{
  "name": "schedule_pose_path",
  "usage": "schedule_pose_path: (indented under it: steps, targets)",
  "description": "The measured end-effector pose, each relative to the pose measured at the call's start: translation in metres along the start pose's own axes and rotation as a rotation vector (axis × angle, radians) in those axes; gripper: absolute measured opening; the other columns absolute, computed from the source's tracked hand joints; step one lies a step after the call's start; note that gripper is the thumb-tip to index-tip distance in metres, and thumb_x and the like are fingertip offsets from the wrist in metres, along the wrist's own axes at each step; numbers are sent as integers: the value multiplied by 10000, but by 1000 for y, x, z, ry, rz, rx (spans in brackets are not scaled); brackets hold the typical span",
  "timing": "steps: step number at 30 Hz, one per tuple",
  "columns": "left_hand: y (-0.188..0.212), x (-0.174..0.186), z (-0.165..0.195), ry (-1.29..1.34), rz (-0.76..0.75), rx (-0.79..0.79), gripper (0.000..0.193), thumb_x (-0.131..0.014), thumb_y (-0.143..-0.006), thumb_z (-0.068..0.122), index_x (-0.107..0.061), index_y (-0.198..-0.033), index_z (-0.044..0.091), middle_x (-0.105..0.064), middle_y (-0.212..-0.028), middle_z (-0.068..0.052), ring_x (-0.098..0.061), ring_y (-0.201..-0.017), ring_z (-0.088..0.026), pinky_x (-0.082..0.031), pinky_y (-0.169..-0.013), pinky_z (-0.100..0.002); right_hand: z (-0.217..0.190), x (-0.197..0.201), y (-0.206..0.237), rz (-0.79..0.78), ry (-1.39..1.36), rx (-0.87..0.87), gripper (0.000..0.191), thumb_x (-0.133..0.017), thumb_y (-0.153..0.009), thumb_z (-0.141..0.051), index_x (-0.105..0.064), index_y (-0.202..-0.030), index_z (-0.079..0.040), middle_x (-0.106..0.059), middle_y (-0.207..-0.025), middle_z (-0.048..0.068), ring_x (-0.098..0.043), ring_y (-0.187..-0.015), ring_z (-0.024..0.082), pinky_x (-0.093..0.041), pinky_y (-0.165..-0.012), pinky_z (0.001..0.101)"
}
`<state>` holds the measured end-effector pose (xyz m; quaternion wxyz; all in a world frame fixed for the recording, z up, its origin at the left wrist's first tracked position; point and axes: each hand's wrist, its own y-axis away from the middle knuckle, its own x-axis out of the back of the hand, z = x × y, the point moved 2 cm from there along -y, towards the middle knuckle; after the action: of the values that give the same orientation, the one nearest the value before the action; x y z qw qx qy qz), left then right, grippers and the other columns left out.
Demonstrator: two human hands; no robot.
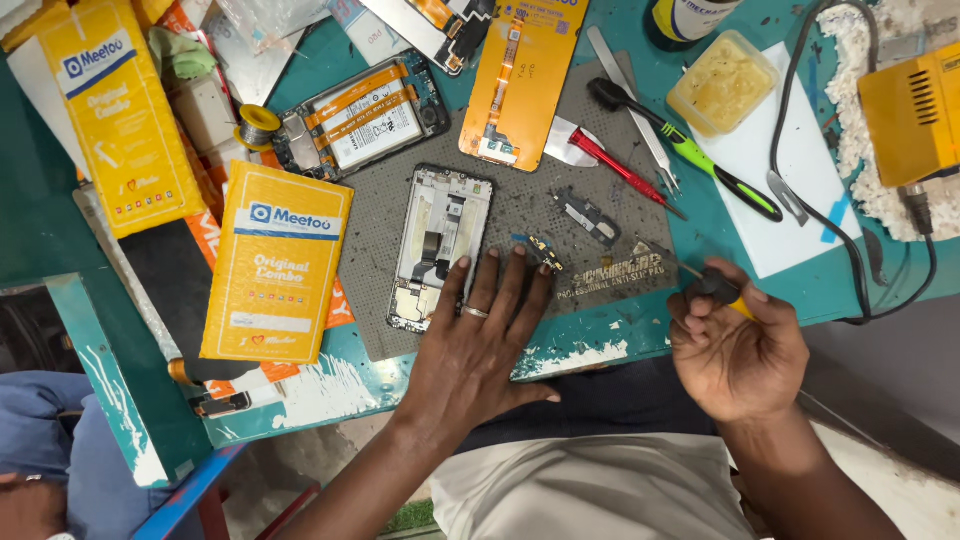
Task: The person repairs a disassembled smartphone at a workbench. They hold the phone board with one hand and use a soldering iron to work on small components, then use a screwdriver and tweezers on parts laid out on the mat, repositioning the board as they work.
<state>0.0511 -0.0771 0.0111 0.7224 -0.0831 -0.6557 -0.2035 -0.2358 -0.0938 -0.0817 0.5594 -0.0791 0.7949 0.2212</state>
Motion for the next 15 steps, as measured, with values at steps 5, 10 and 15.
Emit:
schedule_pose_path:
  steps: [5,10,15]
  targets:
    - [-8,2,-2,6,-39,11,1236,-692,-606,813,-387,-1535,58,-398,-1541,-214,-389,-1410,-387,-304,-1157,-558,-1,2,-4,-32,297,173,335,-520,-1121,-174,-650,-1355,28,-735,-1092,231,-655,-990,291,-526,-936,352]
    - [-14,0,-7,13,-20,12,1186,-728,-640,761,-389,-1535,60,-410,-1534,-203,-399,-1410,-379,-337,-1147,-562,7,-35,-12,-130,1257,623,149,-654,-1073,-80,-628,-1184,15,-731,-1088,150,-740,-837,251,-639,-740,332]
    - [-20,-3,-15,-5,-59,-6,1197,-725,-632,755,-377,-1544,63,-418,-1527,-201,-410,-1389,-376,-345,-1147,-556,18,-72,-29,-278,1935,830,219,-808,-830,-54,-639,-920,53,-699,-830,178,-736,-749,320,-605,-679,375]
